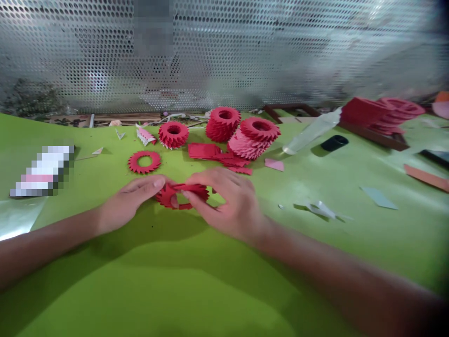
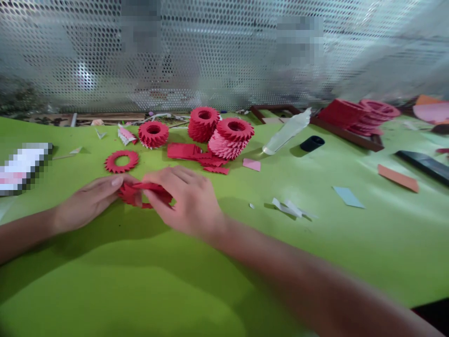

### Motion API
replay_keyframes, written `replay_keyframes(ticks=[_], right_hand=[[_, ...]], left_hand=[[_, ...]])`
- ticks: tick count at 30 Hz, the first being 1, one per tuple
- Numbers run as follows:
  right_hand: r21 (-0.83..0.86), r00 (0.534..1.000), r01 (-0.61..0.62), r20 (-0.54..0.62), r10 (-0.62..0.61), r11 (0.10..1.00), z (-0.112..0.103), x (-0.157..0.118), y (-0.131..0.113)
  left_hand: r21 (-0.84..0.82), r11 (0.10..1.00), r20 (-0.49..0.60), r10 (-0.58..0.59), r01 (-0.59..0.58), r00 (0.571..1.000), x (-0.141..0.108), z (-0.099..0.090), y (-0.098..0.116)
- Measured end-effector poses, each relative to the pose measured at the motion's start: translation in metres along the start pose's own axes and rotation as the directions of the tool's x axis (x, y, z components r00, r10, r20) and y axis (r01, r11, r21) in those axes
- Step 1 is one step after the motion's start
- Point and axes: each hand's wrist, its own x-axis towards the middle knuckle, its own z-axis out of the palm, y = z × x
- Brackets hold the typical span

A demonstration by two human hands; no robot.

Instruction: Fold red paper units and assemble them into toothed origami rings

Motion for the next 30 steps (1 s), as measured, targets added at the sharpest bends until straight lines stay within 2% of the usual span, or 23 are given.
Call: replay_keyframes(ticks=[1,3,6,10,13,17,22,26,30], right_hand=[[-0.001,0.996,0.078,-0.032,-0.078,0.997,0.0,-0.001,0.001],[-0.001,0.964,0.243,-0.107,-0.242,0.97,0.001,-0.002,0.003],[0.038,0.911,0.389,-0.162,-0.378,0.92,0.002,-0.002,0.004],[0.132,0.946,0.322,-0.095,-0.311,0.938,0.0,-0.001,-0.001],[0.178,0.962,0.274,-0.054,-0.268,0.945,-0.002,0.001,-0.003],[0.167,0.948,0.315,-0.095,-0.303,0.934,-0.001,0.0,-0.001],[0.114,0.928,0.369,-0.1,-0.359,0.922,0.0,-0.001,-0.001],[0.086,0.93,0.365,-0.079,-0.359,0.927,-0.001,0.0,-0.004],[0.088,0.929,0.365,-0.108,-0.355,0.927,0.001,-0.001,-0.004]], left_hand=[[-0.045,0.999,0.05,0.015,-0.013,0.999,-0.002,0.001,0.003],[-0.117,0.984,0.134,0.15,-0.135,0.98,-0.005,0.003,0.012],[-0.126,0.958,0.142,0.275,-0.259,0.951,-0.008,0.006,0.019],[-0.098,0.93,0.125,0.366,-0.355,0.922,-0.009,0.003,0.014],[-0.128,0.916,0.169,0.398,-0.38,0.902,-0.009,0.0,0.009],[-0.166,0.914,0.233,0.401,-0.369,0.886,-0.009,-0.001,0.006],[-0.16,0.909,0.243,0.414,-0.385,0.877,-0.008,0.0,0.006],[-0.156,0.907,0.243,0.419,-0.39,0.875,-0.008,0.001,0.007],[-0.166,0.913,0.242,0.403,-0.371,0.883,-0.008,0.001,0.008]])
